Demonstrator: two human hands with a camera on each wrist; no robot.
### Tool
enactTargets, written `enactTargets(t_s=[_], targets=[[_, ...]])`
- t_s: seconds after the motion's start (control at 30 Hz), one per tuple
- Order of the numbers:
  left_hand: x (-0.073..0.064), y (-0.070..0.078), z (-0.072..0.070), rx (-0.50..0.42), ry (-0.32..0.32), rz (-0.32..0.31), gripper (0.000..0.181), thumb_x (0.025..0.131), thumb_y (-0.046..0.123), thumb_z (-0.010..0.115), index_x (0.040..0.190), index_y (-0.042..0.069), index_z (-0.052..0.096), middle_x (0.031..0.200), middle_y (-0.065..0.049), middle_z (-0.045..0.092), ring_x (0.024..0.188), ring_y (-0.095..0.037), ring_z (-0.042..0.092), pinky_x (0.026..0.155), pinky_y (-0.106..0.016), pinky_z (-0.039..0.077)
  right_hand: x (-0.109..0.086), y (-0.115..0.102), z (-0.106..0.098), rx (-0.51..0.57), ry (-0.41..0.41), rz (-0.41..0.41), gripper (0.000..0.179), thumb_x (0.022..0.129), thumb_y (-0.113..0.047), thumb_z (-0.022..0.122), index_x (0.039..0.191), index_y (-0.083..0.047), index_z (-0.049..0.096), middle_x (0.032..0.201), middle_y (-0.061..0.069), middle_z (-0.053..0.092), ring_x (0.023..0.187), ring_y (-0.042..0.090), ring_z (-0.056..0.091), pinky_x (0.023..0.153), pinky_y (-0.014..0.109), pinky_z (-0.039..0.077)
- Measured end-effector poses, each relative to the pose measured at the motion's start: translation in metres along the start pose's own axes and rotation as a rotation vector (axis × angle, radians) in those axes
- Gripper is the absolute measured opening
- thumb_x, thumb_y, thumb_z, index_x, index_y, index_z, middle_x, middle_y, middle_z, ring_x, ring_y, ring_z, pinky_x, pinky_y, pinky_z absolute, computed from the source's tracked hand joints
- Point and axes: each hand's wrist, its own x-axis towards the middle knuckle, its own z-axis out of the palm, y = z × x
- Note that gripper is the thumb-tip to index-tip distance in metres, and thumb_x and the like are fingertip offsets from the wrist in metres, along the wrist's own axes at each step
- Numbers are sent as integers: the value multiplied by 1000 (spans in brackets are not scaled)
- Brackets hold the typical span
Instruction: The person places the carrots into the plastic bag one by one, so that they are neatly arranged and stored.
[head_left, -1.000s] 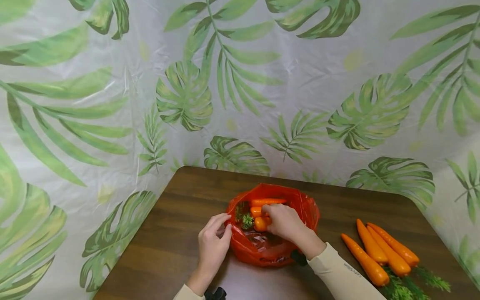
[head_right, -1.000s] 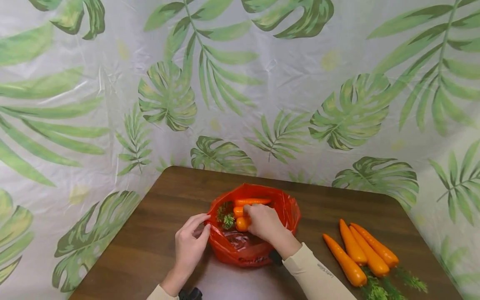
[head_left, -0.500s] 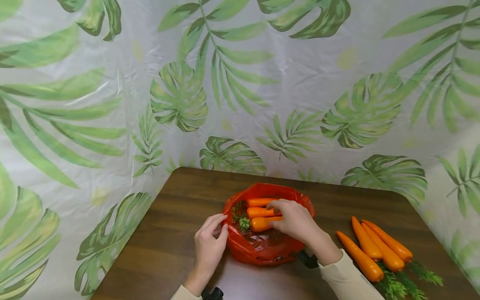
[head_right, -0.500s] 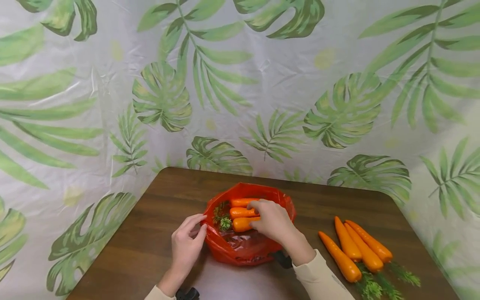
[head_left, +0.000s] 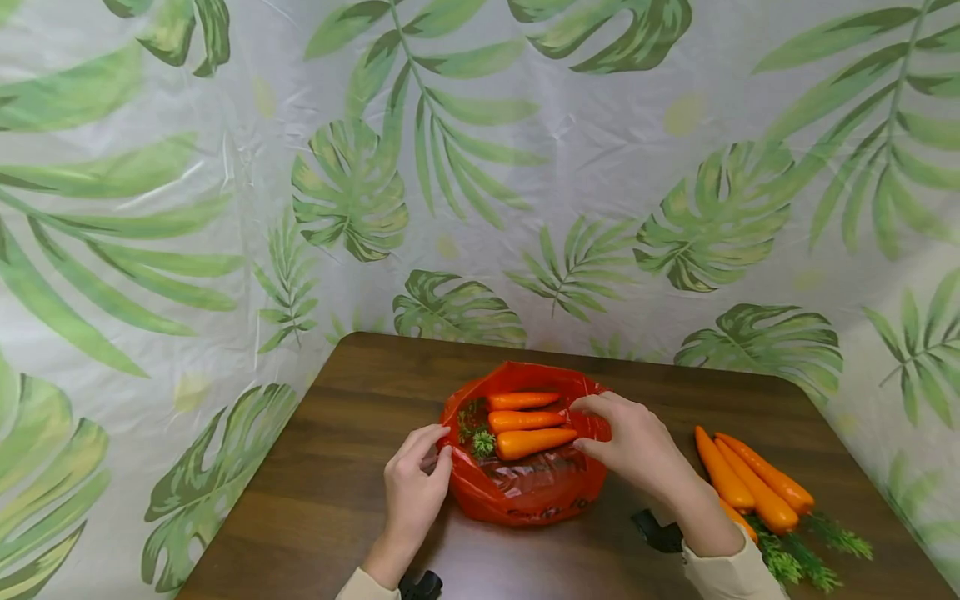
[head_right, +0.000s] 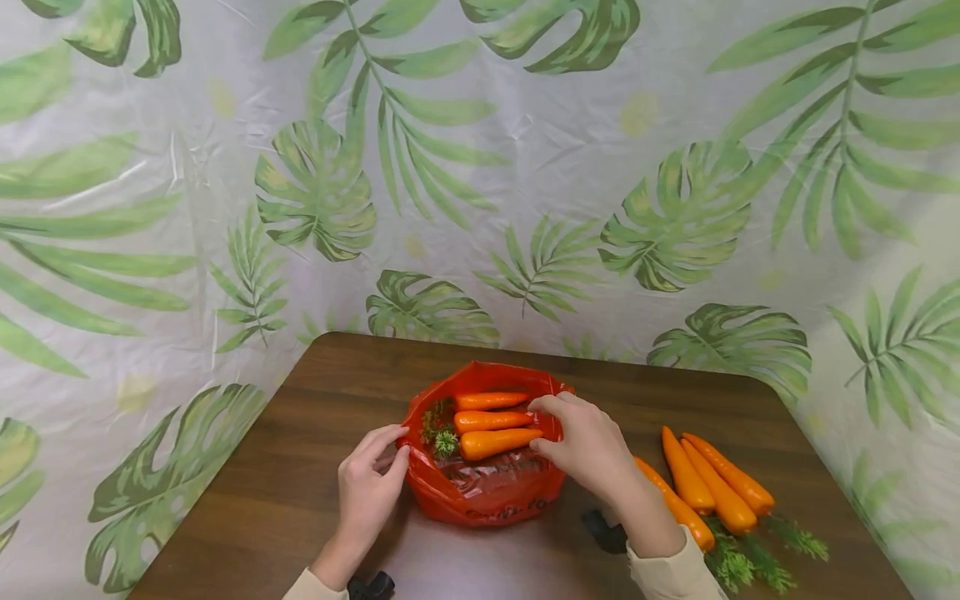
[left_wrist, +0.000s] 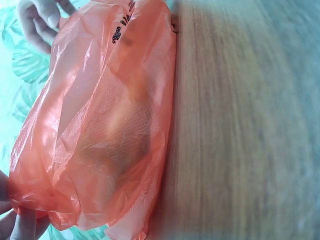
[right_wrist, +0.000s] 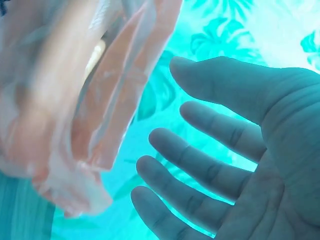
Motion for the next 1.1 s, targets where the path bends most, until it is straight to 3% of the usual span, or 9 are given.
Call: enactTargets(t_s=[0.27,0.53,0.87,1.1], targets=[[1,0,0,-3,-1,-7,28,83,-4,76,110,4,76,112,-6,71,95,-22,71,71,-30,60,-22,19,-8,-19,18,37,46,81,-29,86,123,-24,69,118,-3,66,105,25,65,83,49,56],[0,2,0,-15,-11,-42,28,84,-4,76,110,5,76,112,-7,71,95,-22,71,72,-32,61,-42,42,-16,-38,84,12,48,78,-27,88,122,-21,70,111,-5,67,100,25,66,80,49,56],[0,2,2,-24,-5,-35,29,83,-6,75,109,5,76,111,-6,71,96,-21,71,72,-26,59,-70,69,-26,-22,6,129,50,83,-39,82,126,-21,67,121,1,68,110,31,64,87,57,52],[-2,-1,3,-20,0,-29,29,82,-6,76,109,6,76,111,-6,71,95,-22,71,72,-22,58,-88,87,-26,-6,-51,200,52,81,-42,83,125,-17,68,123,3,68,108,32,64,85,54,54]])
